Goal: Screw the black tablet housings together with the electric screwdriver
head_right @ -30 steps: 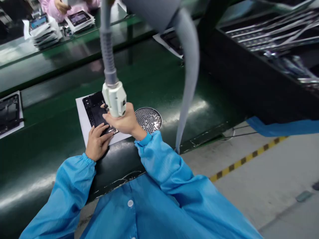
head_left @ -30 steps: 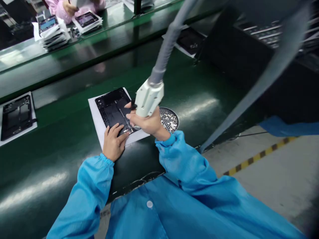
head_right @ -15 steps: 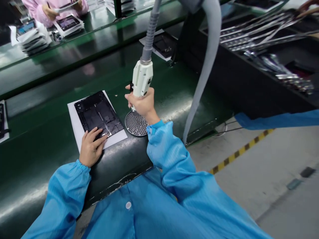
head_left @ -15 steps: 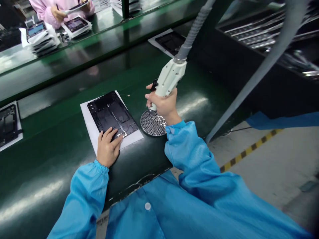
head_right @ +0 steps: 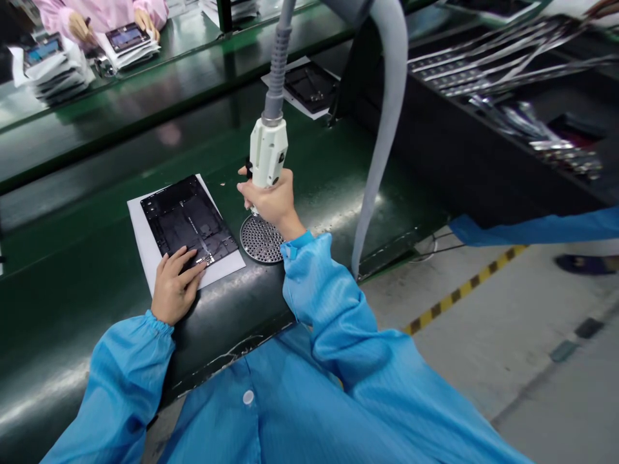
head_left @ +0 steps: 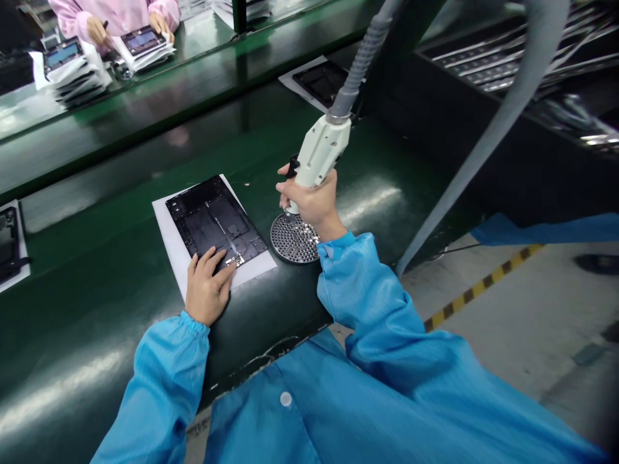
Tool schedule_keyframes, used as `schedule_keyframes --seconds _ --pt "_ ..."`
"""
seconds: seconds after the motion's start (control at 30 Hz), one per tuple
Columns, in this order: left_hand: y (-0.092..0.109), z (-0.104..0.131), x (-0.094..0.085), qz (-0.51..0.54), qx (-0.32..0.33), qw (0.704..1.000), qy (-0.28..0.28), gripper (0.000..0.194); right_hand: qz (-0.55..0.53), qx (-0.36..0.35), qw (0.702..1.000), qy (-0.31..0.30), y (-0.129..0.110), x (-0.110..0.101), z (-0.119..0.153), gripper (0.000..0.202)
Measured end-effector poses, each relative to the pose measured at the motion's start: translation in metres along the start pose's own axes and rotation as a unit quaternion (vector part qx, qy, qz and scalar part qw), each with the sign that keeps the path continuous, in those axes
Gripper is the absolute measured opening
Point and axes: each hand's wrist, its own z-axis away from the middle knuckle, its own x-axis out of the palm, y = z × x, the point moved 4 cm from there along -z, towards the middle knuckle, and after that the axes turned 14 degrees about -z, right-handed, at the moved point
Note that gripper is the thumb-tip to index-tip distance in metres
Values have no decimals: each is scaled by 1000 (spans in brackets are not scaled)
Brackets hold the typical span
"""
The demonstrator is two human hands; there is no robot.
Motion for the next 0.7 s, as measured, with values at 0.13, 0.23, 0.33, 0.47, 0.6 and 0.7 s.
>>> schedule_keyframes --seconds 0.13,0.23,0.33,0.47,0.6,0.7 --pt "-1 0 0 4 -2 1000 -2 23 9 3 1000 4 2 -1 0 13" --pt "-1 1 1 9 -9 1000 1 23 24 3 1000 -2 1 -2 -1 12" --pt "-1 0 0 -3 -46 999 1 24 15 -14 1000 7 -7 2 2 14" --pt "1 0 3 -19 -86 995 -35 27 -63 -14 998 -3 -21 25 19 17" --pt "1 -1 5 -8 -79 996 -50 30 -68 66 992 -82 -21 64 45 20" --pt "2 -1 6 -3 -69 997 -47 32 -47 112 986 -115 -14 85 60 18"
